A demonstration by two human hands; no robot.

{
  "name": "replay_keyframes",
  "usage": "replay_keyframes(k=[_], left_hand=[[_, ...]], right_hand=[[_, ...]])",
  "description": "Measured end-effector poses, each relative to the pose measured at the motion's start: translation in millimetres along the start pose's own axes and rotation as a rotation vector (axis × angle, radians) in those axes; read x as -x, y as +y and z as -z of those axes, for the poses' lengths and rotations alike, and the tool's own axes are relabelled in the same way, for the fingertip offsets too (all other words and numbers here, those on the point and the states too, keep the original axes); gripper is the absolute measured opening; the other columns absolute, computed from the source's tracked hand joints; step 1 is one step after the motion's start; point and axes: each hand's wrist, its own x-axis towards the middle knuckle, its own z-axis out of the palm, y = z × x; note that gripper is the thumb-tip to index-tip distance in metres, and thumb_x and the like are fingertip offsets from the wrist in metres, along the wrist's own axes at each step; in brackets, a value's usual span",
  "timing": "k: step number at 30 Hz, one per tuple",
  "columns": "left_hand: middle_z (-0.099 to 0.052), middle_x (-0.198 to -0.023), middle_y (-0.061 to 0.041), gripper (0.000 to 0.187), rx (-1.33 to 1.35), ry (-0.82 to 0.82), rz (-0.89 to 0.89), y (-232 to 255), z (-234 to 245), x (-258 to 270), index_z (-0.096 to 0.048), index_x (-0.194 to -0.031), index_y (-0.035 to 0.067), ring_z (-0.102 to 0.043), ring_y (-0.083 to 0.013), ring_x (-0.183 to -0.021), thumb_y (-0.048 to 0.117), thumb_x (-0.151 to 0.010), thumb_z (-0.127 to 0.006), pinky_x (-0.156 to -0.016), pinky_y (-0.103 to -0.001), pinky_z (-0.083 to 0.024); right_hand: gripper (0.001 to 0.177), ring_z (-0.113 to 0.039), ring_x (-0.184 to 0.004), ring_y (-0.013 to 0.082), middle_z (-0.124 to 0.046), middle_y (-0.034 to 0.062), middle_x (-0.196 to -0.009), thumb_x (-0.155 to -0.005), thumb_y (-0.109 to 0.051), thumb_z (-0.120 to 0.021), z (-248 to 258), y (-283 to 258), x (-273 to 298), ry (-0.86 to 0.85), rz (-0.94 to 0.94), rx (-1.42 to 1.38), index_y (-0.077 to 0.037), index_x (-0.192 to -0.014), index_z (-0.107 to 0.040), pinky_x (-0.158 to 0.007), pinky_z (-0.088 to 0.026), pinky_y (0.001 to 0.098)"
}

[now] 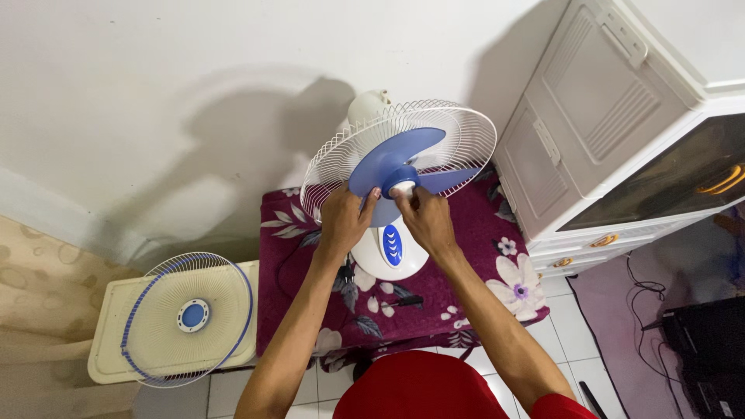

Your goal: The person disassembles a tabletop electric fan by removing the front grille, fan blades, rear grille, and motor housing. They use a screwdriver to loosen screws and separate components, placing them on a nearby surface.

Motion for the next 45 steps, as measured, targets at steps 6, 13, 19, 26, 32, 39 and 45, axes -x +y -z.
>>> replay_keyframes(k=[6, 13, 19, 26, 32, 39, 45], left_hand=[[-0.068, -0.080, -0.014, 0.025, -0.028, 0.073, -0.070, -0.6, -0.7, 1.9, -0.072, -0.093, 0.001, -0.066, -0.0313, -0.069, 0.024, -0.101, -0.065, -0.063, -0.044, -0.051], [-0.070, -0.081, -0.013, 0.030, 0.114, 0.040, 0.012, -0.8, -2.4, 2.8, -0.072, -0.097, 0.001, -0.067, -0.0279, -0.071, 0.028, -0.104, -0.061, -0.064, -0.041, -0.051], [-0.070, -0.076, -0.014, 0.032, 0.174, -0.009, 0.078, -2.6, 4.5, 7.4, -0.071, -0.093, 0.000, -0.068, -0.0284, -0.066, 0.028, -0.104, -0.060, -0.062, -0.041, -0.049], [-0.072, -0.081, -0.015, 0.031, 0.163, 0.062, -0.004, 1.3, 2.3, 9.1, -0.072, -0.094, -0.001, -0.069, -0.0313, -0.071, 0.025, -0.105, -0.060, -0.064, -0.043, -0.050], [-0.074, -0.081, -0.012, 0.030, 0.172, 0.035, 0.049, -2.4, -0.9, 11.7, -0.074, -0.094, 0.002, -0.070, -0.0303, -0.075, 0.026, -0.103, -0.060, -0.070, -0.043, -0.052], [-0.074, -0.088, -0.013, 0.028, 0.179, 0.096, 0.011, -4.6, -4.6, 13.1, -0.073, -0.097, 0.002, -0.070, -0.0309, -0.080, 0.026, -0.104, -0.061, -0.073, -0.043, -0.052], [-0.073, -0.087, -0.015, 0.027, 0.183, 0.088, 0.008, -2.2, -1.6, 11.3, -0.072, -0.099, -0.001, -0.069, -0.0317, -0.077, 0.024, -0.103, -0.062, -0.071, -0.043, -0.051]], right_hand=[[0.038, -0.059, -0.043, 0.0168, -0.062, 0.0111, -0.056, -0.101, -0.029, -0.064, -18.7, 18.0, 5.3, 0.028, 0.074, 0.007, 0.007, -0.087, -0.066, -0.040, -0.045, 0.0330], [0.060, -0.037, -0.040, 0.0100, -0.045, -0.0004, -0.052, -0.112, -0.051, -0.039, -38.5, 40.7, 3.5, -0.132, -0.448, -0.867, -0.007, -0.075, -0.054, -0.036, -0.030, 0.0300], [0.044, -0.050, -0.053, 0.0111, -0.050, 0.0012, -0.061, -0.104, -0.040, -0.054, -22.5, 18.3, 20.4, 0.119, -0.157, -0.343, -0.003, -0.080, -0.058, -0.046, -0.041, 0.0296], [0.027, -0.065, -0.074, 0.0181, -0.065, 0.0139, -0.088, -0.095, -0.020, -0.077, -22.2, 23.7, 16.3, 0.290, 0.333, -0.067, 0.001, -0.103, -0.063, -0.065, -0.055, 0.0324], [0.017, -0.070, -0.072, 0.0179, -0.070, 0.0113, -0.084, -0.108, -0.017, -0.063, -23.9, 45.5, 29.3, 0.137, -0.008, -0.083, -0.002, -0.104, -0.066, -0.064, -0.057, 0.0334], [0.045, -0.068, -0.085, 0.0221, -0.066, 0.0157, -0.099, -0.099, -0.017, -0.073, -34.4, 52.9, 36.9, 0.198, 0.329, 0.038, 0.005, -0.132, -0.054, -0.072, -0.058, 0.0370], [0.049, -0.069, -0.082, 0.0203, -0.064, 0.0180, -0.108, -0.088, -0.012, -0.081, -30.7, 48.8, 42.4, 0.195, 0.211, -0.092, 0.003, -0.126, -0.054, -0.069, -0.059, 0.0358]])
